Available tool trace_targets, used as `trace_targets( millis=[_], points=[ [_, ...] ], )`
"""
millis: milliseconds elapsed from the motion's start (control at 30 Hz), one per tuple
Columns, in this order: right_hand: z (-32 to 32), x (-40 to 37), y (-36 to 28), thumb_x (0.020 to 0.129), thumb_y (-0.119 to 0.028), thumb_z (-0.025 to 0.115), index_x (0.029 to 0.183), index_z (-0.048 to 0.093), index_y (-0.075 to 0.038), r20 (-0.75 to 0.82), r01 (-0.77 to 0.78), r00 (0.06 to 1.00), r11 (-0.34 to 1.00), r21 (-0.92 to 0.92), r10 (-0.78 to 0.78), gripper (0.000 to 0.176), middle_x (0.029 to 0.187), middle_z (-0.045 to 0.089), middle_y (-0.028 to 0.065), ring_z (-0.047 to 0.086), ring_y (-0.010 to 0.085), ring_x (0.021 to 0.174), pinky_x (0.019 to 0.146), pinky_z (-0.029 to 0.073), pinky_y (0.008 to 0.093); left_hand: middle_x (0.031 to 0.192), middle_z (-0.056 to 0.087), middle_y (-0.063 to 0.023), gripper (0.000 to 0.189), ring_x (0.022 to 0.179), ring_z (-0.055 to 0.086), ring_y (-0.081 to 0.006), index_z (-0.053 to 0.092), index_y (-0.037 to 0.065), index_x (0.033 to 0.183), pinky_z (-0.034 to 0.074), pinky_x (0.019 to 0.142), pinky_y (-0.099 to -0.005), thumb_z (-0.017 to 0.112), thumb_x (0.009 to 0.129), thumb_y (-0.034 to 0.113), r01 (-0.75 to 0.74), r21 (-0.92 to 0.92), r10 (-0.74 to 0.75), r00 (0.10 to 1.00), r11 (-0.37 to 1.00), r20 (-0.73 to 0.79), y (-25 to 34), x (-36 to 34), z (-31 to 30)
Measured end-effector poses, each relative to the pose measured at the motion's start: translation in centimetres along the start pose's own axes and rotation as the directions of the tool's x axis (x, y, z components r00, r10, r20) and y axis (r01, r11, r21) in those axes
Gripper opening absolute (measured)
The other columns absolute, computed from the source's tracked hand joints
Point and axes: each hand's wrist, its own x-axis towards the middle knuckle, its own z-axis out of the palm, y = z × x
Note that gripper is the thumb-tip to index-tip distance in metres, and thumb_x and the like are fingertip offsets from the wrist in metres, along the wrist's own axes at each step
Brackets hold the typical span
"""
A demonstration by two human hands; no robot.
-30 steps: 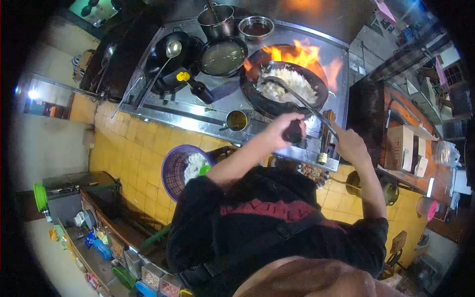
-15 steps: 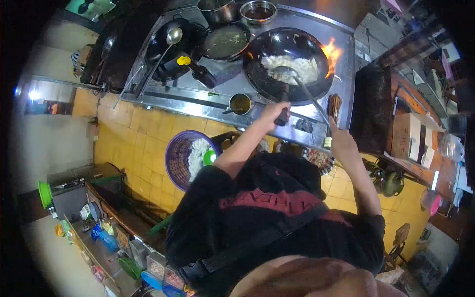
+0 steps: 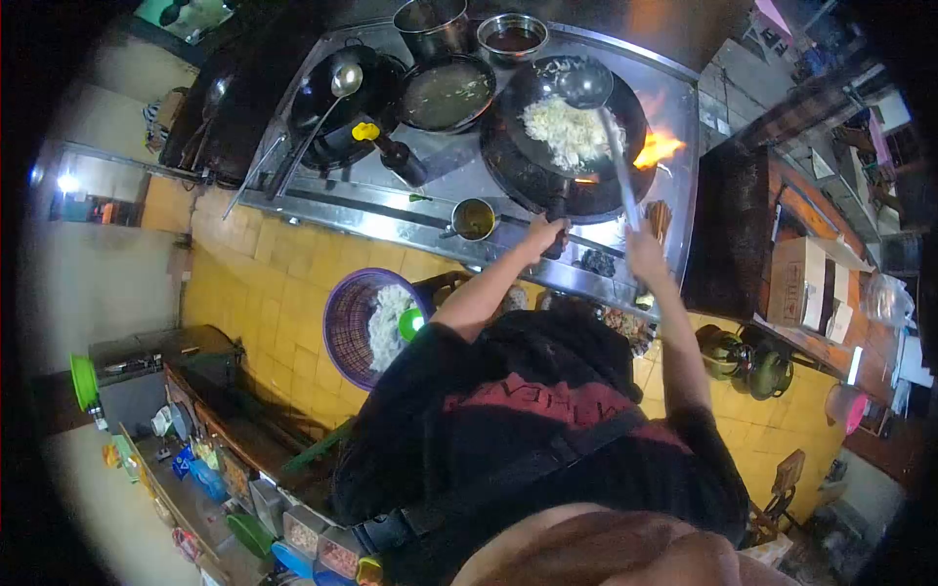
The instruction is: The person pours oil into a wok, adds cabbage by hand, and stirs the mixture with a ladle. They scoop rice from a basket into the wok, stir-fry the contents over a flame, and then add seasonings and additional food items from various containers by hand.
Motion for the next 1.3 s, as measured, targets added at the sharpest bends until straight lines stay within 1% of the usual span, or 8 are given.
trace_targets(
  millis=[33,300,367,433,667,867,933,1300],
  points=[
    [-2.2,0.0,-5.7,0.09,-0.028,0.036,0.107,0.044,0.002,0.289,-0.48,0.873,0.796,0.369,0.393,0.035,0.082,0.057,0.0297,0.055,0.0479,0.079,0.07,0.045,0.051,0.057,0.052,-0.0049,0.009,0.046,0.053,-0.0146,0.053,0.004,0.074,0.045,0.043,-0.0278,0.058,0.078,0.011,-0.002,-0.012,0.002,1.0,1.0,-0.009,-0.3,0.1,0.2],
    [-0.9,3.1,-3.4,0.086,-0.034,0.047,0.087,0.051,0.007,-0.336,-0.167,0.928,0.986,0.017,0.163,0.041,0.083,0.057,0.0321,0.056,0.0465,0.082,0.072,0.044,0.0497,0.067,0.058,-0.0066,0.009,0.046,0.053,-0.0146,0.057,0.005,0.078,0.044,0.041,-0.029,0.06,0.076,0.012,0.149,0.01,-0.147,0.983,0.989,-0.108,-0.6,2.0,-0.2],
    [1.4,2.7,-0.5,0.087,-0.034,0.046,0.083,0.049,0.006,-0.256,-0.215,0.936,0.968,0.13,0.242,0.04,0.076,0.058,0.0291,0.058,0.0437,0.069,0.062,0.046,0.0478,0.067,0.059,-0.0067,0.009,0.049,0.053,-0.0146,0.058,0.005,0.076,0.044,0.043,-0.0294,0.06,0.077,0.014,0.174,-0.037,-0.175,0.984,0.984,-0.029,-0.4,2.5,-0.3],
    [-4.2,0.1,-3.8,0.086,-0.031,0.046,0.107,0.044,0.005,0.504,-0.503,0.787,0.844,0.189,0.356,0.042,0.088,0.057,0.0309,0.055,0.0468,0.086,0.074,0.045,0.0494,0.067,0.058,-0.0073,0.014,0.052,0.054,-0.0158,0.058,0.005,0.075,0.045,0.046,-0.0289,0.06,0.079,0.019,0.289,-0.079,-0.297,0.947,0.954,-0.123,-0.7,2.4,0.6],
    [-16.3,-7.6,-10.1,0.082,-0.017,0.051,0.117,0.042,-0.007,0.241,0.005,0.965,0.917,-0.399,0.1,0.038,0.083,0.059,0.0253,0.06,0.0394,0.08,0.067,0.048,0.0478,0.066,0.049,-0.0071,0.015,0.054,0.05,-0.014,0.045,0.002,0.076,0.045,0.05,-0.0269,0.054,0.083,0.011,0.541,-0.589,-0.38,0.841,0.601,0.385,11.6,-8.7,6.8],
    [-12.6,-8.3,-7.1,0.079,-0.009,0.051,0.124,0.037,-0.009,0.19,0.015,0.98,0.931,-0.365,0.059,0.047,0.078,0.058,0.0238,0.059,0.04,0.075,0.067,0.048,0.0479,0.064,0.054,-0.0081,0.017,0.056,0.054,-0.0165,0.053,0.004,0.078,0.046,0.05,-0.0295,0.05,0.085,0.02,0.33,-0.114,-0.346,0.925,0.937,-0.158,7.0,-10.5,6.9],
    [-12.2,-7.8,-7.6,0.076,-0.004,0.049,0.13,0.034,-0.011,0.124,-0.072,0.983,0.909,-0.411,0.135,0.056,0.08,0.057,0.0232,0.058,0.0411,0.075,0.068,0.048,0.0472,0.066,0.056,-0.0087,0.019,0.057,0.056,-0.0179,0.056,0.003,0.079,0.047,0.053,-0.0318,0.05,0.085,0.02,0.421,-0.332,-0.383,0.907,0.844,0.176,6.9,-14.1,9.1],
    [-11.9,-6.9,-6.2,0.081,-0.006,0.043,0.128,0.039,-0.012,-0.044,-0.155,0.988,0.894,-0.42,0.15,0.048,0.08,0.059,0.0211,0.061,0.0376,0.073,0.064,0.051,0.044,0.061,0.053,-0.0068,0.02,0.05,0.053,-0.0172,0.054,0.001,0.075,0.045,0.049,-0.0302,0.052,0.085,0.019,0.445,-0.146,-0.437,0.895,0.883,0.088,7.1,-14.0,7.4]
  ],
)
